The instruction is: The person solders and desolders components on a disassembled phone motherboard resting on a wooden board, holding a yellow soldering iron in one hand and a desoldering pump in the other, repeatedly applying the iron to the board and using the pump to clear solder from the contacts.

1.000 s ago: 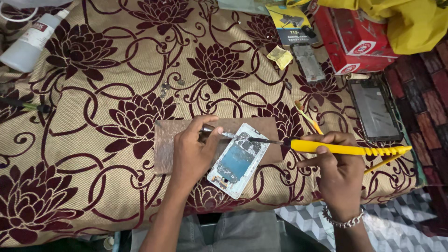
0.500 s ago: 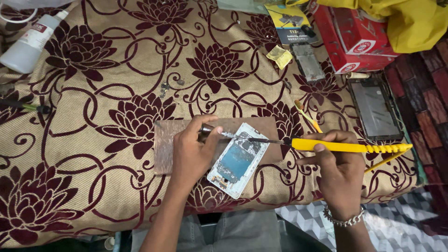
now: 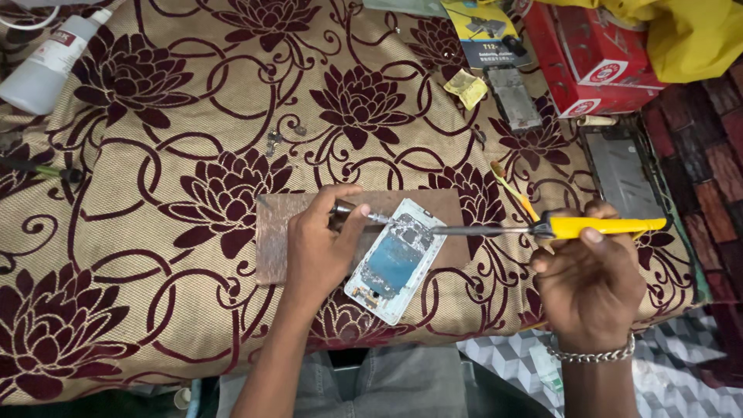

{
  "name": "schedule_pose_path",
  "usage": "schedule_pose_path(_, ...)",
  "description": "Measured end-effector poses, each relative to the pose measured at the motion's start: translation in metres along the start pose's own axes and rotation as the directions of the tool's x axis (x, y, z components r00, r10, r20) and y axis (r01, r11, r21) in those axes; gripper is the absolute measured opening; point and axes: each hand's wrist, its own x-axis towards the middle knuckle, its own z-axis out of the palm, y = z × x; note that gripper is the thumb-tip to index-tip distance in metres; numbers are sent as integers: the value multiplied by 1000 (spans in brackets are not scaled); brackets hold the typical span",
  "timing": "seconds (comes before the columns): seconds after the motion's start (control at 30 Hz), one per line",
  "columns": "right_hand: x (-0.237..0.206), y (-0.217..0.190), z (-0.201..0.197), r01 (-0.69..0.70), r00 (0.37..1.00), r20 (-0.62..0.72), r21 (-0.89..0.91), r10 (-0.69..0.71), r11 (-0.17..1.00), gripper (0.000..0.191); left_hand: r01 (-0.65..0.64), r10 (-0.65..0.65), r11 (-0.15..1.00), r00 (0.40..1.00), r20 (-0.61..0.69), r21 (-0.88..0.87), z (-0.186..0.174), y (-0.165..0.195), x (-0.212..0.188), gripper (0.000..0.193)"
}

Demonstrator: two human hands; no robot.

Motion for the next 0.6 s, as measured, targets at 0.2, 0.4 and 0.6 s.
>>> schedule_pose_path(0.2, -2, -2, -13, 3, 997, -72, 29, -1, 1000, 11, -19, 19, 1000, 1000, -19, -8, 1, -1, 0, 27)
schedule_pose_path(0.4, -1, 5, -15, 93, 992, -75, -85, -99, 992, 21, -17, 16, 1000, 999, -32, -15, 0, 1, 0, 27)
schedule_pose_path(0.6, 3, 14, -19, 158, 973, -121, -271, -197, 949, 34, -37, 36, 999, 999, -38, -24, 2, 0, -1, 26)
